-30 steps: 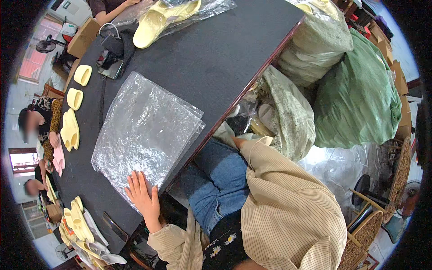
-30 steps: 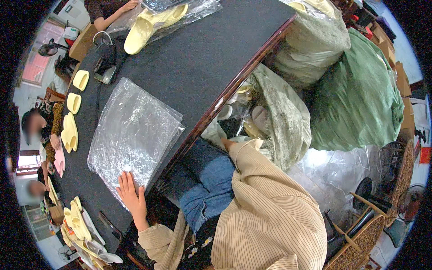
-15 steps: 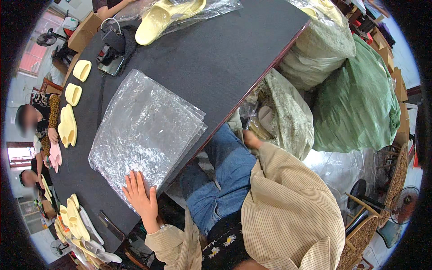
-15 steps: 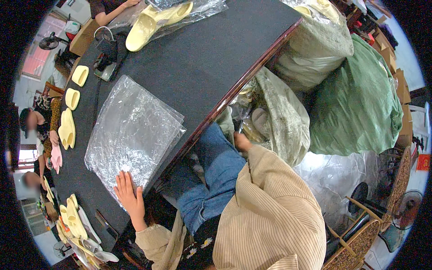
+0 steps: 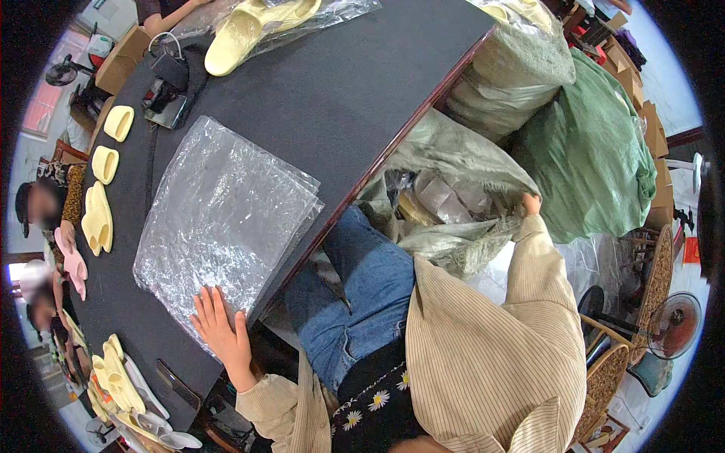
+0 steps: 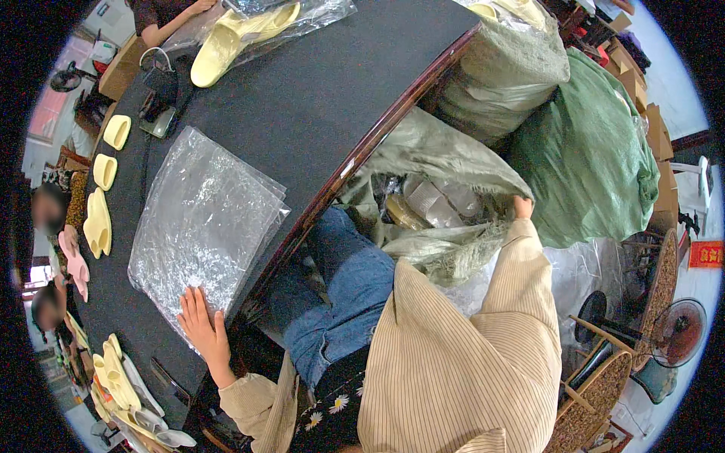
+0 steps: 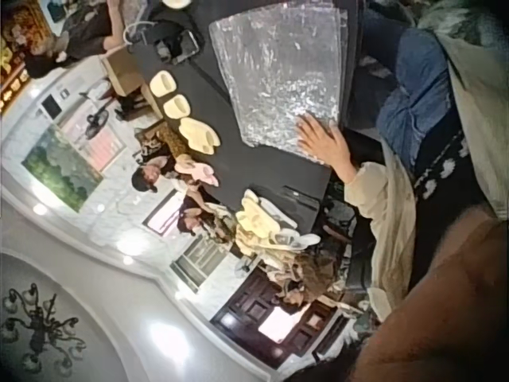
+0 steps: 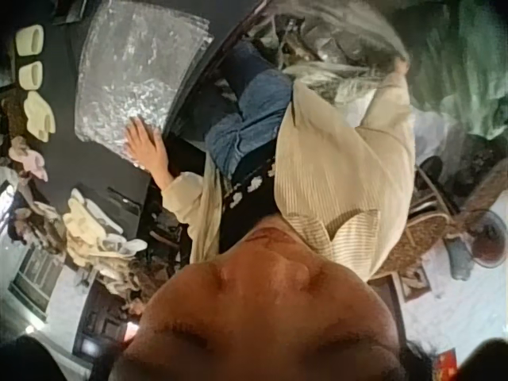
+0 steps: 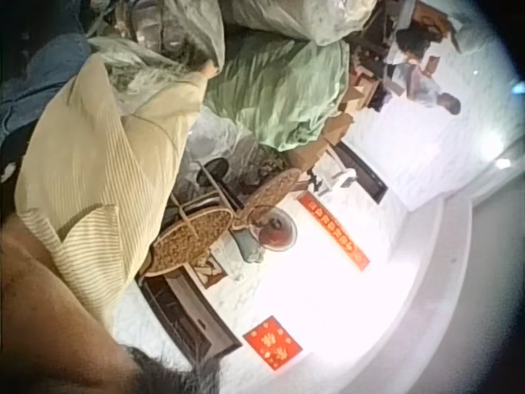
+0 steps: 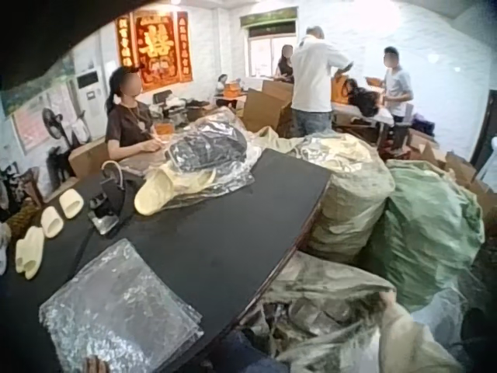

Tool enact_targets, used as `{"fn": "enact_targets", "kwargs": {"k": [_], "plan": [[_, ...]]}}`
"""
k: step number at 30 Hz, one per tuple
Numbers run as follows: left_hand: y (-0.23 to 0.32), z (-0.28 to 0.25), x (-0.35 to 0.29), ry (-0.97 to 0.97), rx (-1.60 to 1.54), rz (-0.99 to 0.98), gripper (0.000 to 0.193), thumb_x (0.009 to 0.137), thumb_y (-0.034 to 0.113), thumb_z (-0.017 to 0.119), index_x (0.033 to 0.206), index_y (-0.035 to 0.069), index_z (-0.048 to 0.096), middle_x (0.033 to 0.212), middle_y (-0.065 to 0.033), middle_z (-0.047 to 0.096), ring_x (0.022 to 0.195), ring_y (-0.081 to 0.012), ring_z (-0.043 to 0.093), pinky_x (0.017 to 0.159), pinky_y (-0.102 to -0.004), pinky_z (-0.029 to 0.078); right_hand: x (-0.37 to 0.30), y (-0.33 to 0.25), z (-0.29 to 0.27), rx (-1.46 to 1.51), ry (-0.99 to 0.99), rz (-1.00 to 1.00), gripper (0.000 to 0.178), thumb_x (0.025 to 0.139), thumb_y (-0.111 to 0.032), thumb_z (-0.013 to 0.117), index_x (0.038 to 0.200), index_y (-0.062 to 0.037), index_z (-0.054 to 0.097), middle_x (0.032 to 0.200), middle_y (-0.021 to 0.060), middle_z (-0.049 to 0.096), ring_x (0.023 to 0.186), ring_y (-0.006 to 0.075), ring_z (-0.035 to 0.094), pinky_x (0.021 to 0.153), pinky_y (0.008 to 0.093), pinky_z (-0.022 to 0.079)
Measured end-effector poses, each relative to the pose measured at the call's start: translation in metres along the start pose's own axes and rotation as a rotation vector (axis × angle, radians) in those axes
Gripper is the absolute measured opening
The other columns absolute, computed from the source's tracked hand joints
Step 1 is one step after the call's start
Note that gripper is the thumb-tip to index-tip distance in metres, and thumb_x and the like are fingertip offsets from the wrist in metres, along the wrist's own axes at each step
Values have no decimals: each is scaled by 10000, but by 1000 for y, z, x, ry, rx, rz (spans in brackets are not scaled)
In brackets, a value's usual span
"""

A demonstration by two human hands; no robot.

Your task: Packing various types of slippers into plastic bags.

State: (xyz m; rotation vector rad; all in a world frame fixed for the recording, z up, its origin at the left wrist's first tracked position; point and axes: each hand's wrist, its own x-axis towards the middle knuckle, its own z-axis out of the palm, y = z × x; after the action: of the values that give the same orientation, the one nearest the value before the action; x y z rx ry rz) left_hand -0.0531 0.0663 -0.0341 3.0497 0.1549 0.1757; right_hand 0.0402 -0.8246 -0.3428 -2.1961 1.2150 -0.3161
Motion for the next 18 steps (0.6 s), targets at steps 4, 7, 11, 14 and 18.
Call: {"fn": "enact_targets", "kwargs": {"k": [4, 7, 11, 14, 18], "plan": [[15, -33, 1, -21, 159, -8, 587, 963, 411, 440, 1473, 125, 398, 1564, -71, 313, 1465, -290, 216, 1183, -502, 70, -93, -50, 78, 708, -497, 668, 180, 855, -190, 593, 936, -29, 602, 752, 120, 604, 659, 203, 596, 599, 378, 520], [15, -21, 7, -21, 69, 11, 582, 961, 391, 452, 1475, 125, 394, 1563, -74, 313, 1463, -293, 220, 1182, -506, 68, -109, -68, 96, 519, -838, 551, 158, 854, -206, 618, 864, -55, 575, 673, 63, 534, 605, 182, 556, 568, 365, 509], [14, -22, 5, -29, 72, -10, 587, 950, 377, 466, 1473, 120, 395, 1560, -80, 316, 1461, -303, 221, 1180, -518, 58, -196, -106, 182, 690, -82, 200, 164, 788, -99, 655, 912, -31, 572, 708, 41, 538, 586, 157, 543, 486, 307, 456], [13, -15, 7, 10, -8, 8, 596, 942, 378, 475, 1471, 117, 396, 1560, -85, 317, 1461, -312, 217, 1181, -518, 50, -180, -112, 208, 932, 662, -22, 534, 765, -36, 660, 1258, -54, 456, 900, 108, 565, 605, 174, 555, 488, 309, 463], [13, -27, -3, -22, 87, -48, 602, 936, 383, 487, 1467, 111, 401, 1552, -95, 327, 1458, -317, 223, 1179, -522, 57, -286, -198, 224, 965, 602, 521, 591, 770, -76, 710, 1302, -127, 457, 1070, 143, 547, 922, 285, 560, 851, 427, 491]]}}
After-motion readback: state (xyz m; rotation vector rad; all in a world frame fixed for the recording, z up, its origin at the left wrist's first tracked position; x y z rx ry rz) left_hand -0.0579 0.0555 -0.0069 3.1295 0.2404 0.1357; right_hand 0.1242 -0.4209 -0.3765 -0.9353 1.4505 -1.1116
